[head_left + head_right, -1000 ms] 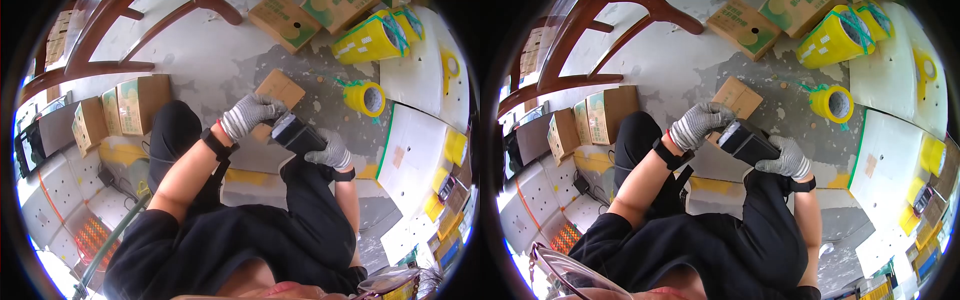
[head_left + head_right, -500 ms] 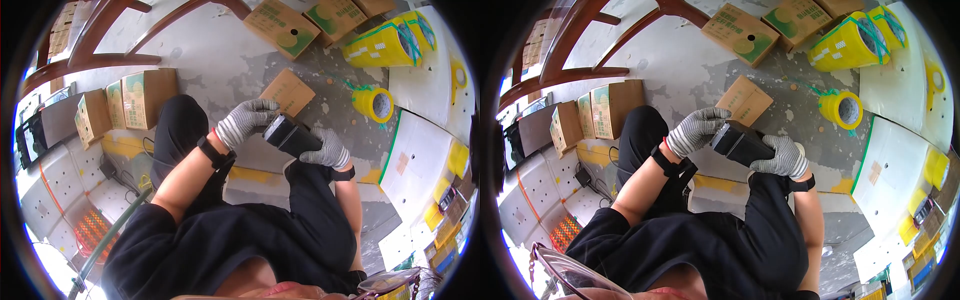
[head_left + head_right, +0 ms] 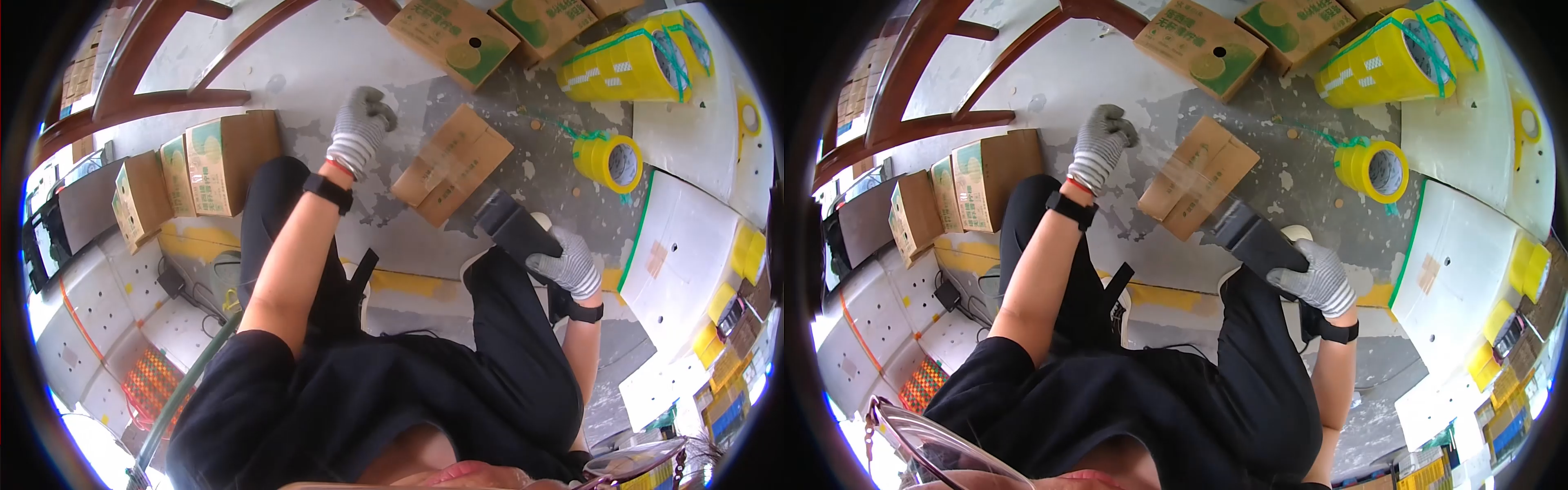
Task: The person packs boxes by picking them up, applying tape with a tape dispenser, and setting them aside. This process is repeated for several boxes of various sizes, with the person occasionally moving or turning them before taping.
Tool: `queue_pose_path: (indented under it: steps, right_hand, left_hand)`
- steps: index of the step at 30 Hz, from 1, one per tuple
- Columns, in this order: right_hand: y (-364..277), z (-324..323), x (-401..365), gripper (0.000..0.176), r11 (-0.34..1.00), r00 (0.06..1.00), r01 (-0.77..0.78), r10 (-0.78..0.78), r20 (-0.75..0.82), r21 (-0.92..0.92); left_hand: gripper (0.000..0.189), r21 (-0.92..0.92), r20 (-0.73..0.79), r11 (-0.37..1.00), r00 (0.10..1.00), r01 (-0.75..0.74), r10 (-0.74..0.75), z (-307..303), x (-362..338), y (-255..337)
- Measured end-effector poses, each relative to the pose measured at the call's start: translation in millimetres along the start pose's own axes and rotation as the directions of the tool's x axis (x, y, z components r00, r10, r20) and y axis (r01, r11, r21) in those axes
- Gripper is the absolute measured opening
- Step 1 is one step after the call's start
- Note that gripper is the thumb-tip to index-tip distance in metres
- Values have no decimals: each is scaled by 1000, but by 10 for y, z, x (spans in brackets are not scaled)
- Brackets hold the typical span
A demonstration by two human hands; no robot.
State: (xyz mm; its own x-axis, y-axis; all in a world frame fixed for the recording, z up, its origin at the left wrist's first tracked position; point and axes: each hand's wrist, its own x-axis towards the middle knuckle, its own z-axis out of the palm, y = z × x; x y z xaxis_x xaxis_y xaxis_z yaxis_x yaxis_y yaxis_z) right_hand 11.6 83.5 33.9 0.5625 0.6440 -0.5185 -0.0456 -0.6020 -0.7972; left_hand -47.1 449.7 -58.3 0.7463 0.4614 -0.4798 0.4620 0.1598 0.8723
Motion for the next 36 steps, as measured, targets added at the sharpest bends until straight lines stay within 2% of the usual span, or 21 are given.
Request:
queue_pose_path:
  steps: [2,4,5,8,9,12,13,18,20,21,22,23,24,25,26,28,29,31,33,35,36]
  right_hand:
    - [241,45,-12,45,998,998,-60,61,29,-24]
    - [387,110,86,42,961,999,-45,47,2,-271]
    - [429,129,112,40,969,997,-63,69,19,-241]
    - [522,209,137,41,990,989,-137,138,50,-34]
    - [581,255,145,43,997,997,-76,76,-13,-21]
    - [549,266,280,42,986,997,-60,67,40,-156]
    - [519,261,309,43,984,981,-175,176,84,-21]
    - [567,236,325,43,993,992,-96,90,85,68]
    - [522,136,391,42,975,978,-163,179,104,-149]
    - [402,79,348,43,979,977,-180,189,98,-97]
    - [504,81,341,44,981,990,-99,114,84,-170]
    - [381,47,288,47,985,979,-169,173,111,-42]
    - [465,56,283,50,972,994,-63,83,78,-225]
    - [466,79,268,52,965,996,-53,68,50,-257]
    - [438,74,284,53,967,994,-36,61,90,-254]
    - [469,127,341,57,967,990,-67,96,105,-247]
    - [541,169,392,55,973,988,-69,97,119,-221]
    - [537,202,406,52,960,1000,-5,12,24,-279]
    - [566,239,271,50,958,1000,-23,24,0,-284]
    - [869,336,44,46,989,998,-52,49,-26,-139]
    - [660,221,-118,41,984,987,-160,157,-41,-82]
  left_hand:
    - [29,-50,29,998,999,46,-44,50,42,-160]
    - [28,81,7,994,997,77,-78,323,41,-603]
    - [28,349,27,937,999,-28,20,436,32,-710]
    - [30,378,-28,922,996,88,-83,444,119,-833]
    - [30,383,-18,921,997,77,-76,460,141,-784]
    - [38,728,-9,681,994,79,-106,453,187,-569]
    - [43,775,45,628,997,-71,57,404,214,-596]
    - [46,839,-25,539,984,-74,175,382,14,-444]
    - [50,925,-14,378,990,-41,143,381,18,-450]
    - [49,899,-22,434,984,-58,177,207,60,-763]
    - [48,866,-15,490,973,-103,231,111,156,-1005]
    - [39,839,-71,529,937,-130,343,241,-71,-681]
    - [31,666,-182,745,962,-34,206,355,-181,-425]
    - [23,682,-139,720,943,-130,302,444,-228,-349]
    - [43,674,99,679,946,-291,308,496,-354,-253]
    - [65,844,67,426,853,-325,518,971,-704,-219]
    - [65,836,63,432,842,-337,536,1005,-684,-87]
    - [82,888,21,440,967,-135,253,1051,-748,76]
    - [81,885,15,453,980,-105,198,1087,-750,121]
    - [79,891,1,450,989,-70,150,1032,-717,93]
    - [78,891,-7,450,989,-62,151,1030,-663,61]
